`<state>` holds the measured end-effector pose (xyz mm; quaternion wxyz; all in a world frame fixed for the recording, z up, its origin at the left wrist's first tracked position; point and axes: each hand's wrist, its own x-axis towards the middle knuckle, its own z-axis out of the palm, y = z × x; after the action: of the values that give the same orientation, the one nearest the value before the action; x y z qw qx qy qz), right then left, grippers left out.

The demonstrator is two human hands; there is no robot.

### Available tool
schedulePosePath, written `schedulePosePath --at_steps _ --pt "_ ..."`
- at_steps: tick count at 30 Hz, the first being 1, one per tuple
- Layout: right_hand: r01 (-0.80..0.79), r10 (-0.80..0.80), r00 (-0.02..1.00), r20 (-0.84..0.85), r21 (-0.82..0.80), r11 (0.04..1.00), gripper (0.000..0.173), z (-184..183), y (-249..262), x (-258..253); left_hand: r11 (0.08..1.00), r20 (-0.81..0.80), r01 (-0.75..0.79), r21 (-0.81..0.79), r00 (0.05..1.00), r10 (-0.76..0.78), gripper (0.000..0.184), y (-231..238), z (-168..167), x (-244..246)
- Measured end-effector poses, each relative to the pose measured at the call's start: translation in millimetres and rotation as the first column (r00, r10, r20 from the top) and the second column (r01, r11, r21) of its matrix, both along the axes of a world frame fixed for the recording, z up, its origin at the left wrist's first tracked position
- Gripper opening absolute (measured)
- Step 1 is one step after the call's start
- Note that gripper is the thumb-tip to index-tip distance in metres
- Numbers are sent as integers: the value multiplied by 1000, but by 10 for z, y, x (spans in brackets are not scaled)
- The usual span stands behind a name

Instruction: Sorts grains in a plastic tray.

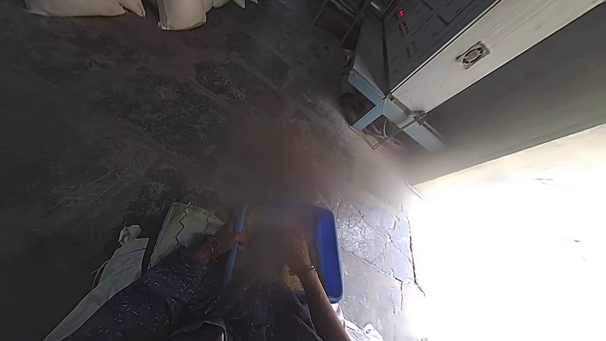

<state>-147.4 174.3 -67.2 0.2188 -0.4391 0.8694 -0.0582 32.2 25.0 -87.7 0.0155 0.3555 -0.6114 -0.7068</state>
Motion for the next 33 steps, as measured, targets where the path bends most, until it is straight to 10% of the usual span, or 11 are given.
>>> schedulePosePath --at_steps 33 --pt "-42 43 998 41 -24 999 31 -26 -11 51 1000 23 -1 -18 1000 1 53 -5 -28 -6"
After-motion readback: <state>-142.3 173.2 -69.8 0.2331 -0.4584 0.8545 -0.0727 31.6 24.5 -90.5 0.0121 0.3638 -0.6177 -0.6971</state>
